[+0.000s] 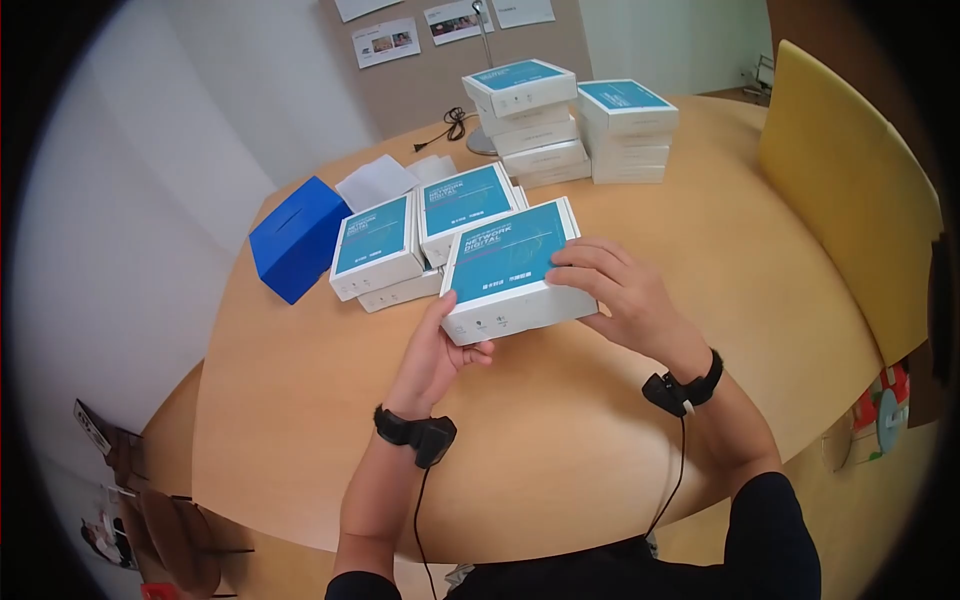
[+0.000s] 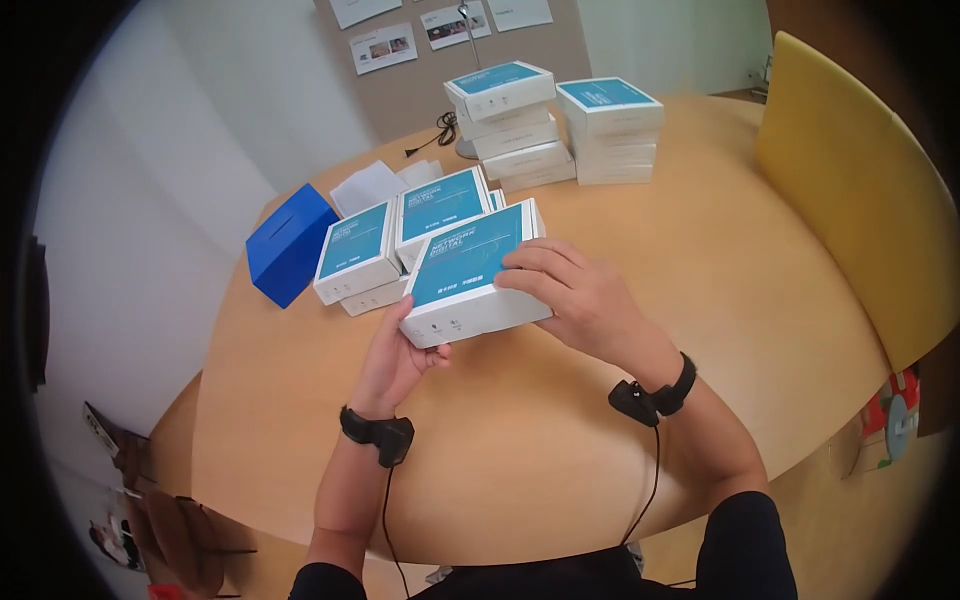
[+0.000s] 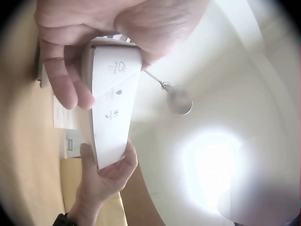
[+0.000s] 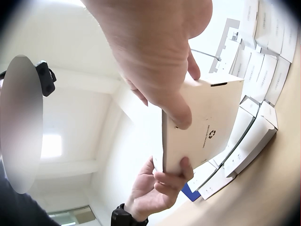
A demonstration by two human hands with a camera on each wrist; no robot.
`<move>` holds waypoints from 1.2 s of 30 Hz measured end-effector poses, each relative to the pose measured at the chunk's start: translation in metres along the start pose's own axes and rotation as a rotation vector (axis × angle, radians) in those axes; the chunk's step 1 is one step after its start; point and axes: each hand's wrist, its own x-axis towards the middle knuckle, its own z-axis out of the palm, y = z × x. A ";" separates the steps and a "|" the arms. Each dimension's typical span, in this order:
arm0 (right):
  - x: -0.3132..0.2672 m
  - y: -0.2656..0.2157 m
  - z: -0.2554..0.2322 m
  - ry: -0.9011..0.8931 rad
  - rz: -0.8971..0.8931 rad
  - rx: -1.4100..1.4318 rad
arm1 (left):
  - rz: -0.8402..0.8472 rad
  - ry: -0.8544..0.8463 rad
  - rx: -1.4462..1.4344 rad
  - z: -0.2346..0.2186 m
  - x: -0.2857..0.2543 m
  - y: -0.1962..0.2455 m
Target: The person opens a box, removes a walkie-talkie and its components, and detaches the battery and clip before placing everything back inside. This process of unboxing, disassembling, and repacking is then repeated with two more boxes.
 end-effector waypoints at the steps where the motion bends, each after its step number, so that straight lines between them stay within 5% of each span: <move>1: 0.001 0.001 -0.003 -0.049 0.003 0.017 | 0.002 0.000 -0.029 -0.002 0.001 -0.001; 5: -0.004 0.010 0.001 -0.091 0.264 0.394 | 0.171 0.014 0.105 0.007 -0.003 -0.001; 7: -0.022 0.031 0.030 0.010 0.608 0.721 | 0.216 0.019 0.123 0.009 -0.001 -0.006; 10: -0.013 0.024 0.030 -0.158 1.048 1.048 | 0.229 -0.027 0.175 0.017 0.002 -0.009; 15: -0.022 0.022 0.046 -0.035 1.090 0.911 | 0.141 -0.093 0.226 0.017 -0.009 -0.015; 22: -0.094 0.100 0.002 0.156 1.271 0.745 | 0.214 0.150 0.614 -0.067 0.016 -0.054; 27: -0.149 0.154 -0.034 0.251 1.413 0.496 | 0.348 0.181 0.639 -0.115 0.021 -0.067; 36: -0.163 0.188 -0.065 0.151 1.515 0.399 | 0.295 0.231 0.662 -0.110 0.007 -0.064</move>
